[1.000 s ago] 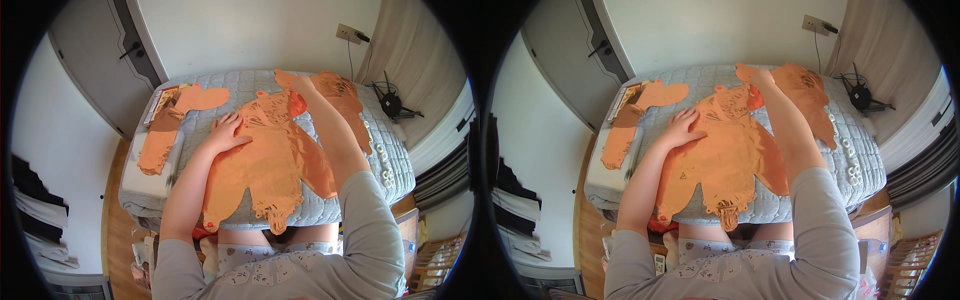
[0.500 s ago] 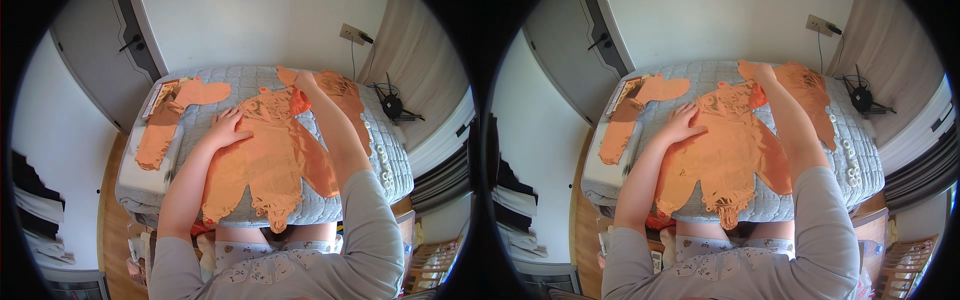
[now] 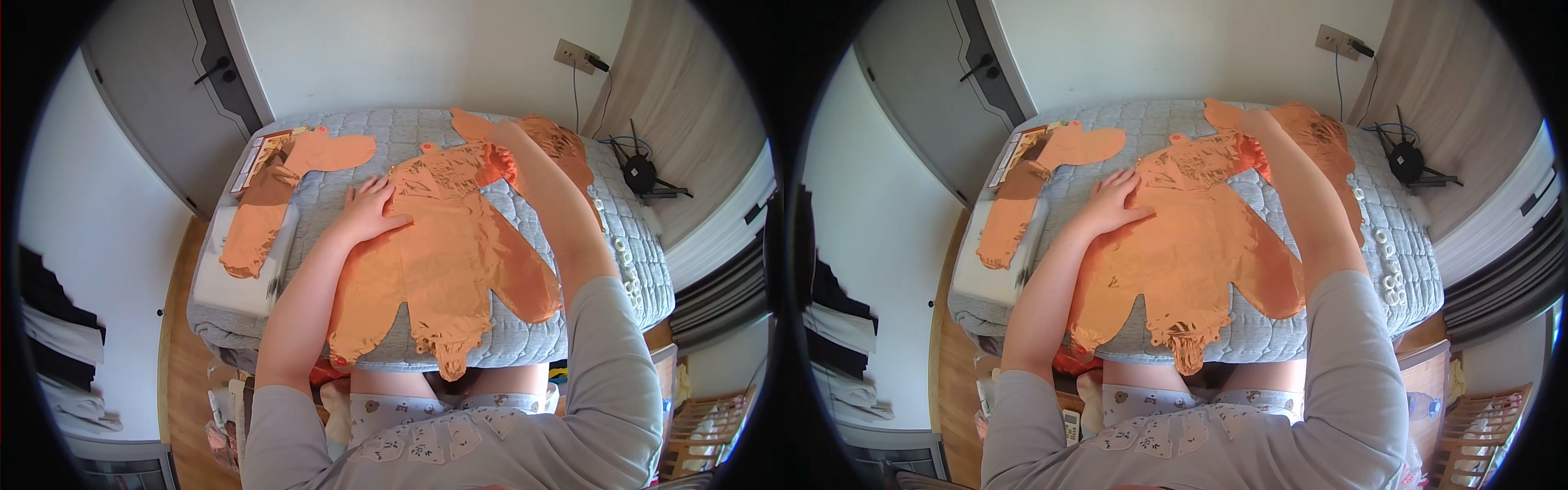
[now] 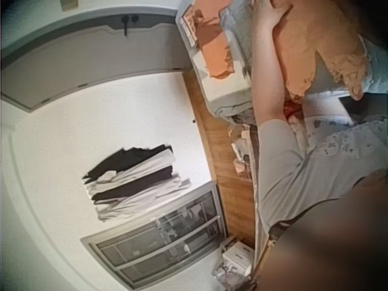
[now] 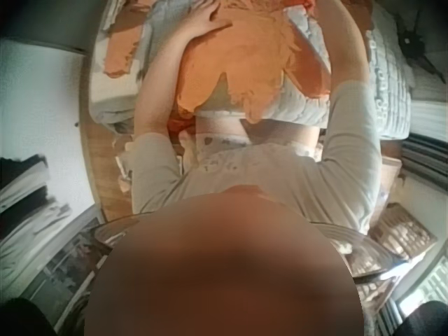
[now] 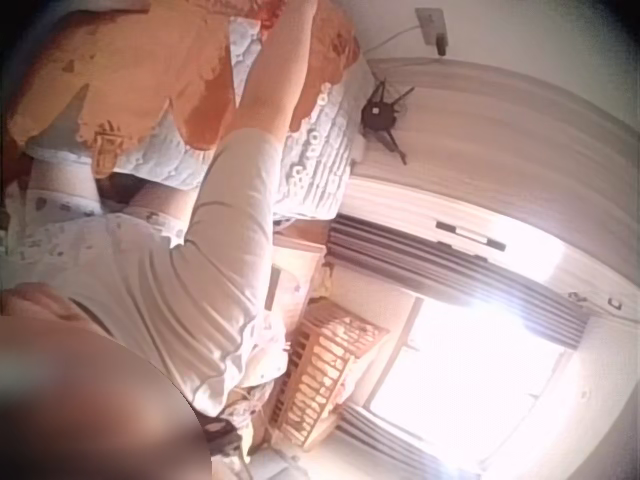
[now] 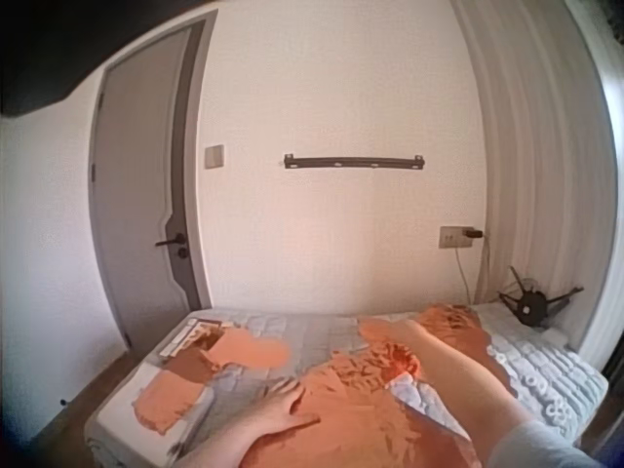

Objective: Folding and flattening rose gold foil balloons.

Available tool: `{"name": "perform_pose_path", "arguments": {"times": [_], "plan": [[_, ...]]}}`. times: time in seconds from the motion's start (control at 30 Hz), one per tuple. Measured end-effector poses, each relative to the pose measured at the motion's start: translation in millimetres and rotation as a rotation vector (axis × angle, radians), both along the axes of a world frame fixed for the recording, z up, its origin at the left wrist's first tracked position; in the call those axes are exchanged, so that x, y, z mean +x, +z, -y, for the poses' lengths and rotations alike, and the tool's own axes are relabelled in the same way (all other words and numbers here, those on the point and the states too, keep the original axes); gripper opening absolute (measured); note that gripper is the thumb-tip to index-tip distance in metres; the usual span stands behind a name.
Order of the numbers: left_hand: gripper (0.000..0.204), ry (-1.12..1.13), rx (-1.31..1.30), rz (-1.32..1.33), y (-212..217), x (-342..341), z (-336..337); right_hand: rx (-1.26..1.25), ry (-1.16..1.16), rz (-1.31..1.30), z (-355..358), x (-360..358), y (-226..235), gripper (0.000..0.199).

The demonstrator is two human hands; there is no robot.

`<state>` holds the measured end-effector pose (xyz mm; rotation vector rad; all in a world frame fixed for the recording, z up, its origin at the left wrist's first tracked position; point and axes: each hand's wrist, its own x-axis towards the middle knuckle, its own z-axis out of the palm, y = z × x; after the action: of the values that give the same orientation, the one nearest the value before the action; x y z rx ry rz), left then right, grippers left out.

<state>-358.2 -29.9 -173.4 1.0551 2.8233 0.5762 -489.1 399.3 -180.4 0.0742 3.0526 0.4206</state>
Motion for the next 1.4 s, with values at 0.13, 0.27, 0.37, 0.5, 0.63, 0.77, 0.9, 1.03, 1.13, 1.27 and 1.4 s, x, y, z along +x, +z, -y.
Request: {"name": "perform_pose_path", "arguments": {"times": [0.13,0.27,0.37,0.5,0.63,0.77,0.9,1.03,1.13,1.27,1.4], "plan": [[0.098,0.008,0.002,-0.010,-0.5,0.2,4.6,-0.403,-0.293,-0.011,45.4,37.8,38.6,0.034],[0.100,-0.027,0.009,-0.012,3.1,1.3,-11.6,-0.373,-0.369,-0.217,41.7,49.0,44.0,0.044],[0.101,-0.015,0.025,-0.013,1.9,1.9,-8.2,-0.359,-0.373,-0.277,54.3,47.8,45.5,0.042],[0.102,0.008,0.032,-0.001,0.0,1.4,0.6,-0.433,-0.428,-0.124,68.6,42.6,51.1,0.040],[0.103,-0.023,0.037,0.006,1.8,-1.0,-7.7,-0.507,-0.481,-0.179,48.3,41.2,49.0,0.036],[0.105,-0.057,0.032,0.004,-0.5,-4.0,-14.7,-0.390,-0.367,-0.258,38.6,67.6,50.8,0.032],[0.097,0.000,0.042,0.013,-7.0,-4.7,4.7,-0.672,-0.016,-0.241,94.6,150.2,62.2,0.028],[0.093,-0.018,0.047,-0.025,-4.3,-6.2,-0.8,-0.762,0.436,-0.194,112.4,263.7,62.6,0.019],[0.093,-0.042,0.054,-0.034,-7.3,-7.1,-5.6,-0.693,0.523,-0.098,119.1,309.2,64.0,0.027],[0.094,-0.060,0.026,0.011,0.2,-1.4,-4.3,-0.676,0.541,-0.145,116.1,325.7,45.0,0.034],[0.095,-0.056,-0.016,0.005,4.7,3.5,-2.3,-0.635,0.582,-0.183,113.3,325.8,41.5,0.037]]}}
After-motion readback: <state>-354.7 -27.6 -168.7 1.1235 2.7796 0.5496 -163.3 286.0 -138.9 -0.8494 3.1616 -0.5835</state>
